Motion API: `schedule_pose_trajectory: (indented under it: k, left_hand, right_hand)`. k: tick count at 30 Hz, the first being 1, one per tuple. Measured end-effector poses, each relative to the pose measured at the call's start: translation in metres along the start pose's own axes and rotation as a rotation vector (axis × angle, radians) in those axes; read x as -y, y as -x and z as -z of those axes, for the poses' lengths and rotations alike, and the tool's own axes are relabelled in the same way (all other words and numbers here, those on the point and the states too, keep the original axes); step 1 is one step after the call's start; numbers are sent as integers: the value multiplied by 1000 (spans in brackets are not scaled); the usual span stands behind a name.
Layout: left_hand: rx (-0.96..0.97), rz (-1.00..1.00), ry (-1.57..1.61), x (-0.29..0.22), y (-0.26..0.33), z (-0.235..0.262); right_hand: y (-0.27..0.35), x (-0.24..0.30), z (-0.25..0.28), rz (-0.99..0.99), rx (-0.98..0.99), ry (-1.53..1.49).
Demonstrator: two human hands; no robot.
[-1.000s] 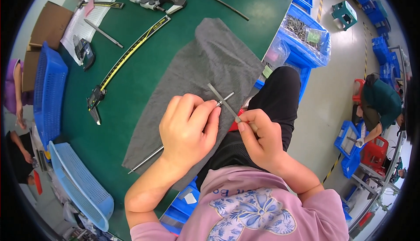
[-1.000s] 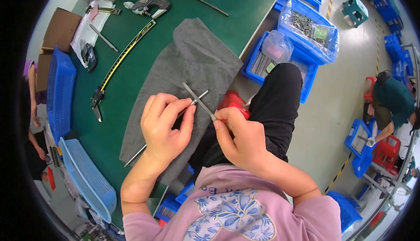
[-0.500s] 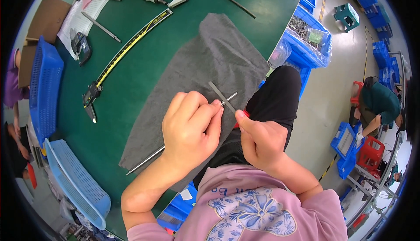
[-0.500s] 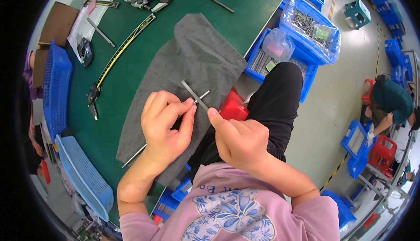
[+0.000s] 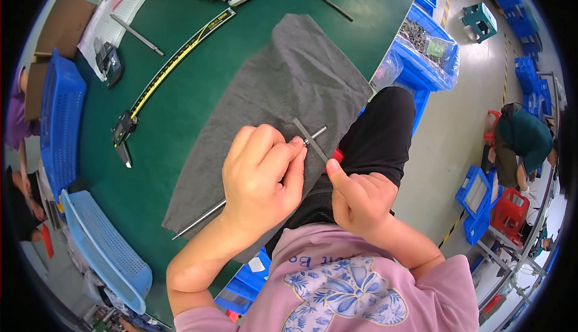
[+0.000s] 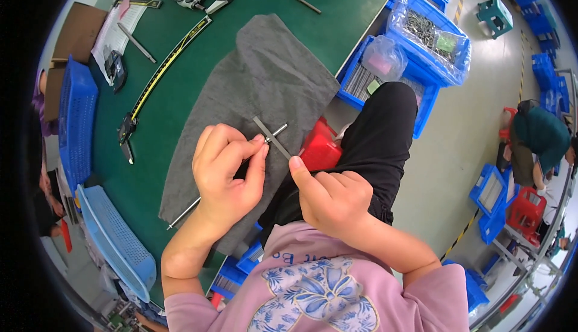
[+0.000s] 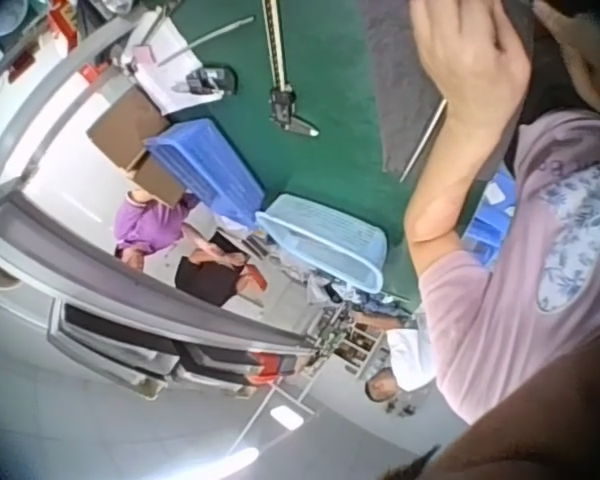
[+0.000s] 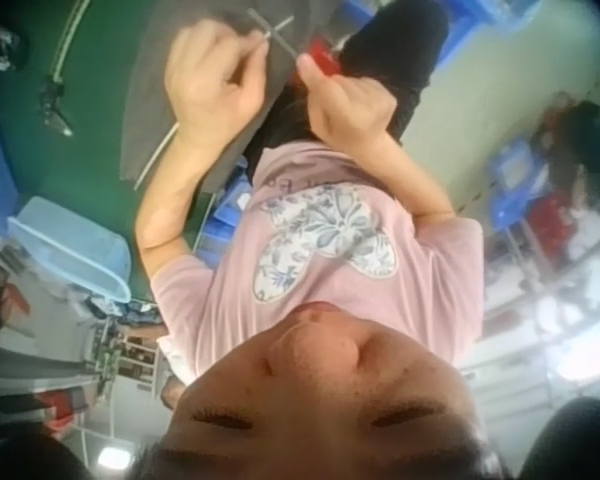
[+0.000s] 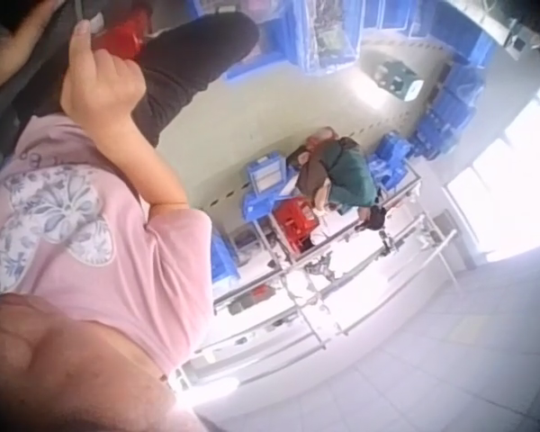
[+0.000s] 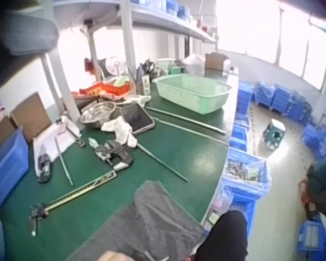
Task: Measure metal components using digital calipers and micrometers against technical specs, then refine a metal rod with a file.
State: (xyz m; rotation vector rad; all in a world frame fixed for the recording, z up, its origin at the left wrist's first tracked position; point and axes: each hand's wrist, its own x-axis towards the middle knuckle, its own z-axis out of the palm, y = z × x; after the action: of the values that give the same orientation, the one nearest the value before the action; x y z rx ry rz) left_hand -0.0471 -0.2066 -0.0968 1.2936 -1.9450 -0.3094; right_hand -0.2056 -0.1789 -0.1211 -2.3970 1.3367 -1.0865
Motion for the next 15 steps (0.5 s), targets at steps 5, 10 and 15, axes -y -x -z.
schedule_pose_trajectory:
  k: [5, 10, 15]
  left_hand:
    - [8, -3, -3, -1, 0, -1]
    - [5, -6, 8, 1, 0, -1]
    - [-10, -5, 5, 0, 1, -2]
  right_hand:
    - [-1, -2, -2, 34, -45, 12]
    - [1, 0, 1, 36, -40, 42]
    - [0, 1, -2, 35, -31, 65]
